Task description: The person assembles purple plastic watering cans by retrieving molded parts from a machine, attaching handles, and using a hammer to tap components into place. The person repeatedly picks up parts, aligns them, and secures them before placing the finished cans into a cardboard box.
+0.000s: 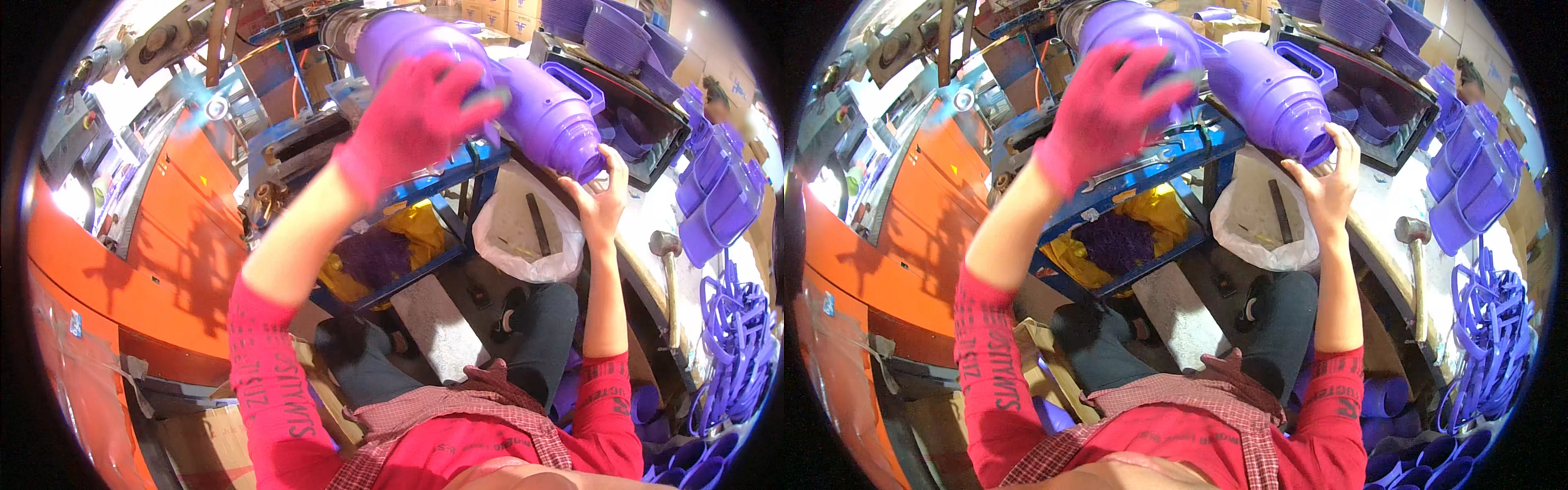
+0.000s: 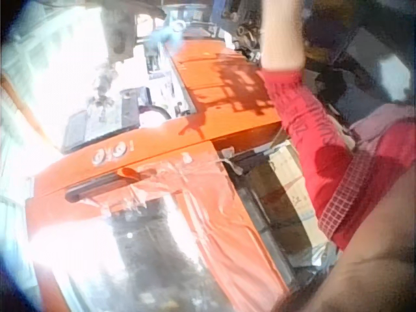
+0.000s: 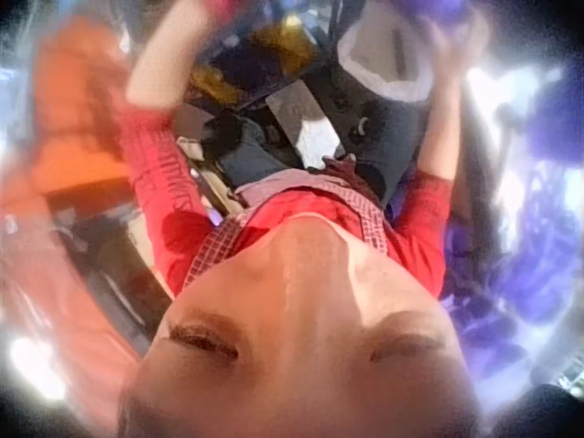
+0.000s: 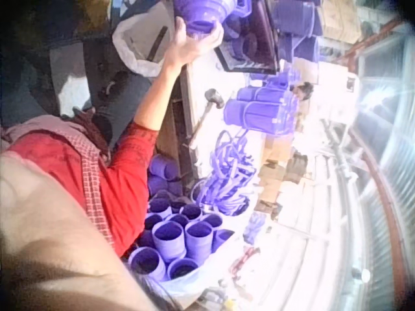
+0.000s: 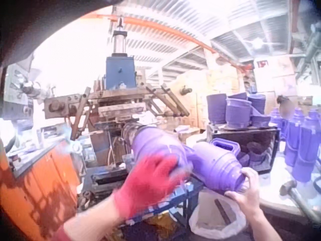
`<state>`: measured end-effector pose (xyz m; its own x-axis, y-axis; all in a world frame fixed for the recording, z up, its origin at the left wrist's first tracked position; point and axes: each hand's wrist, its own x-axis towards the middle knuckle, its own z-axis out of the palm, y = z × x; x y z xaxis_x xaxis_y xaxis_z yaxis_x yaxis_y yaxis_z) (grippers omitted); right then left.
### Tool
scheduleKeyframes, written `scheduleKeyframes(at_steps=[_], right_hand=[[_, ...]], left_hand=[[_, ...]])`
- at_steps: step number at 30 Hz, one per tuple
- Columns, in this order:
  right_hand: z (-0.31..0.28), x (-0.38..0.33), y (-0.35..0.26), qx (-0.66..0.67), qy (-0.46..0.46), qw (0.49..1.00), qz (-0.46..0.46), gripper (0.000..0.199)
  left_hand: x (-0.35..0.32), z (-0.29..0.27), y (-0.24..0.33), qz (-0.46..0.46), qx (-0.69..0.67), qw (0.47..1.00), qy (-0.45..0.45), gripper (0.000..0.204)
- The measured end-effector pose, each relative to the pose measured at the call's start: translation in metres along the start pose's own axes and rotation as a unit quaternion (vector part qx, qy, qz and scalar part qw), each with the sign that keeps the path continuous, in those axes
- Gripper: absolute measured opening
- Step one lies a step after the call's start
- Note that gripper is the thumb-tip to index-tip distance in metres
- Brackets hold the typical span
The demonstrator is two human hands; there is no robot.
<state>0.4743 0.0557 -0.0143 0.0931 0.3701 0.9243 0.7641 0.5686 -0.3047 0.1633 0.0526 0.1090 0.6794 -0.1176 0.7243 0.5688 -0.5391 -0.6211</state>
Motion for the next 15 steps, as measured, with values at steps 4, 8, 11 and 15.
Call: scheduleKeyframes(at_steps=[4, 8, 11, 15], right_hand=[[0.019, 0.023, -0.012, 0.069, 0.001, 0.997, 0.025, 0.078], [0.071, 0.048, -0.05, 0.216, -0.04, 0.975, 0.015, 0.08], [0.109, 0.06, -0.078, 0.155, -0.024, 0.986, -0.062, 0.085], [0.128, 0.075, -0.101, -0.004, 0.005, 0.992, -0.122, 0.087]], left_hand=[[-0.05, -0.128, 0.082, -0.264, -0.072, 0.953, -0.128, 0.053], [-0.112, -0.134, 0.124, -0.512, -0.333, 0.784, -0.115, 0.072], [-0.143, -0.122, 0.167, -0.511, -0.377, 0.764, -0.114, 0.071], [-0.164, -0.126, 0.204, -0.511, -0.322, 0.781, -0.159, 0.07]])
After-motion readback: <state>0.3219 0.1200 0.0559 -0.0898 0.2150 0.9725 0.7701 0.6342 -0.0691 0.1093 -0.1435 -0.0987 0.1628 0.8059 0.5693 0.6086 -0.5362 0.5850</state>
